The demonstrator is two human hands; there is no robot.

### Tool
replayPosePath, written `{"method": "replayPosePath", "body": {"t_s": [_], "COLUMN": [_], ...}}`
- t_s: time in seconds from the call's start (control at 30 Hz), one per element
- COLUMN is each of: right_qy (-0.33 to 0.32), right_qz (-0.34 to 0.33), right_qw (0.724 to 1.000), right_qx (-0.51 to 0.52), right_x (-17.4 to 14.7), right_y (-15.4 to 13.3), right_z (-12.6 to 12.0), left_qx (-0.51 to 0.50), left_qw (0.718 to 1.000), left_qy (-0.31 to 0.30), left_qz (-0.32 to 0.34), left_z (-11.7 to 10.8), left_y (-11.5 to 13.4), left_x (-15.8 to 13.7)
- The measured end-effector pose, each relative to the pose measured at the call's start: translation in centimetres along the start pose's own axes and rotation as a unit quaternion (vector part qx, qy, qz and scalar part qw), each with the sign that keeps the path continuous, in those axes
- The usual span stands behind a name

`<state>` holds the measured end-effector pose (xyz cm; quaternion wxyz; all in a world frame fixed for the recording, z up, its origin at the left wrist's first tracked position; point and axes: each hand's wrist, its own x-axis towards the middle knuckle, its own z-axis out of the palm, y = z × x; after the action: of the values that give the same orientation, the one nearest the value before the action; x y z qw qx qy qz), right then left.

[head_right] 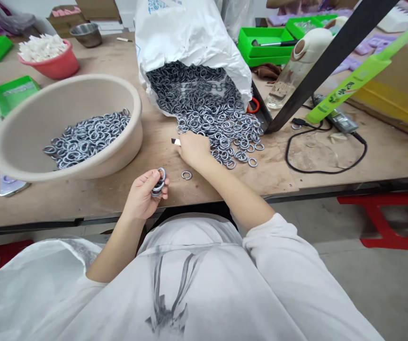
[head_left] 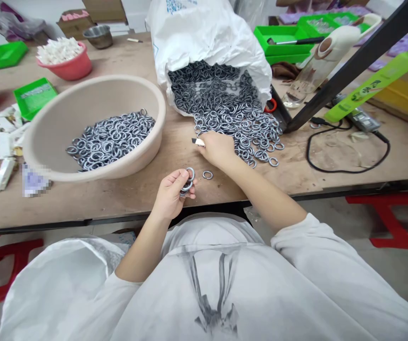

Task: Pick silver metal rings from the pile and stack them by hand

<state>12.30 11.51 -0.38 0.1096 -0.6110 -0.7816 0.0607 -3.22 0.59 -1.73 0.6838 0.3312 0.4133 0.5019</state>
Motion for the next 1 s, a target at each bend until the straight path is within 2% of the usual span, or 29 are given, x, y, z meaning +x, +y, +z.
{"method": "replayPosePath", "body": {"t_s": [0.1, 0.17, 0.27, 0.3, 0.37, 0.43, 0.47, 0.57, 0.63, 0.77, 0.9, 0.97, 1.0], "right_qy": [-0.042, -0.041, -0.032, -0.035, -0.059, -0.067, -0.054, 0.005, 0.019, 0.011, 0.042, 0.057, 0.055], "right_qz": [0.005, 0.005, -0.019, -0.034, -0.057, -0.061, -0.054, -0.025, -0.021, -0.05, -0.056, -0.044, -0.036], "right_qw": [0.998, 0.999, 0.993, 0.981, 0.932, 0.891, 0.891, 0.925, 0.937, 0.924, 0.918, 0.902, 0.885], "right_qx": [-0.039, -0.028, 0.111, 0.189, 0.352, 0.444, 0.448, 0.379, 0.348, 0.38, 0.39, 0.425, 0.461], "right_x": [2.0, 2.3, 0.8, -0.1, -2.2, -4.2, -4.9, -5.7, -5.6, -5.5, -6.1, -6.3, -6.4], "right_y": [-0.6, -0.5, 0.0, 0.1, 0.0, -0.3, -0.4, -0.5, -0.3, -0.4, -0.9, -1.1, -1.2], "right_z": [0.5, 0.6, 0.3, 0.2, 0.2, 0.5, 0.7, 1.6, 2.1, 2.4, 2.2, 2.0, 1.9], "left_qx": [-0.025, -0.046, -0.082, -0.093, -0.106, -0.104, -0.099, -0.091, -0.092, -0.094, -0.103, -0.113, -0.118], "left_qw": [0.999, 0.998, 0.996, 0.994, 0.993, 0.992, 0.992, 0.992, 0.991, 0.992, 0.991, 0.99, 0.99], "left_qy": [0.014, 0.023, 0.027, 0.025, 0.028, 0.044, 0.055, 0.083, 0.091, 0.083, 0.084, 0.083, 0.081], "left_qz": [-0.02, -0.025, -0.038, -0.043, -0.051, -0.051, -0.047, -0.029, -0.024, -0.017, -0.005, -0.01, -0.016], "left_z": [-0.4, -0.7, -0.9, -0.8, -0.5, 0.0, 0.3, 1.0, 1.2, 1.1, 1.2, 1.3, 1.4], "left_y": [0.2, 0.4, 0.5, 0.5, 0.2, -0.3, -0.5, -1.0, -1.1, -1.2, -1.2, -1.2, -1.1], "left_x": [0.1, 0.2, 0.5, 0.7, 1.1, 1.5, 1.8, 2.5, 2.7, 2.8, 2.7, 2.5, 2.4]}}
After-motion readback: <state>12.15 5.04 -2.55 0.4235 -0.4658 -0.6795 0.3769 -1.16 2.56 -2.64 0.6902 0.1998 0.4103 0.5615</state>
